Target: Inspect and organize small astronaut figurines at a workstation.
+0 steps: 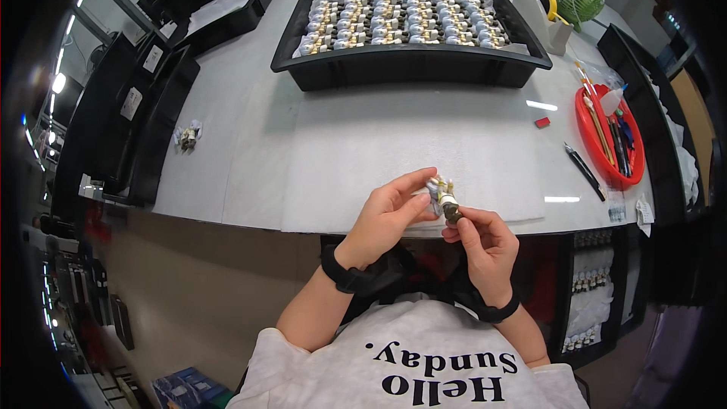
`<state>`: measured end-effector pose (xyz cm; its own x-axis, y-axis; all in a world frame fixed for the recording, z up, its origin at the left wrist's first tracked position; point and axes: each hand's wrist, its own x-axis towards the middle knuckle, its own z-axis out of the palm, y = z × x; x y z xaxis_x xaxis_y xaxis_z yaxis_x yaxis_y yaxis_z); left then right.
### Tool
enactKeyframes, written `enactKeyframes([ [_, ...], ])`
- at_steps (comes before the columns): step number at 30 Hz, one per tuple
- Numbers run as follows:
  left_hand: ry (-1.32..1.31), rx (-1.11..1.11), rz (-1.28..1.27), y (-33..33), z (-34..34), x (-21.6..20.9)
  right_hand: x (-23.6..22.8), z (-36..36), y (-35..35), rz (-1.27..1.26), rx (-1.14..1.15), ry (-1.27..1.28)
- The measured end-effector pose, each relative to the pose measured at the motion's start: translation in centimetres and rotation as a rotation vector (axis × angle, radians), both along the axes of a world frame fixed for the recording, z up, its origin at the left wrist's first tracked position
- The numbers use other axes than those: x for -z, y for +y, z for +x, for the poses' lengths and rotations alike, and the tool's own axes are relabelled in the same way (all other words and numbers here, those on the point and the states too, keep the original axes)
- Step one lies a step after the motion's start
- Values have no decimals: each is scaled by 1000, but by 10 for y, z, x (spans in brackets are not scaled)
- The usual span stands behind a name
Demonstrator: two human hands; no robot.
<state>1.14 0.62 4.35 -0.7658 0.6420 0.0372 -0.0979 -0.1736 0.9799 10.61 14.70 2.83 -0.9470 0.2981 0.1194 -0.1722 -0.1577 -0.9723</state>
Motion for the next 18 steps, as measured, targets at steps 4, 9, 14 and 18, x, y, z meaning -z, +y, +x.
enactKeyframes([
  [4,-462,33,151,-3,4,0,2,2,-6,99,36,35],
  [9,-428,-41,244,-3,2,4,2,-1,-8,-152,-77,-41],
  [14,-277,-14,332,-1,1,6,-1,-2,-11,-506,-125,-166],
  [18,-334,10,262,-2,1,7,3,-1,-8,-357,-56,-169],
])
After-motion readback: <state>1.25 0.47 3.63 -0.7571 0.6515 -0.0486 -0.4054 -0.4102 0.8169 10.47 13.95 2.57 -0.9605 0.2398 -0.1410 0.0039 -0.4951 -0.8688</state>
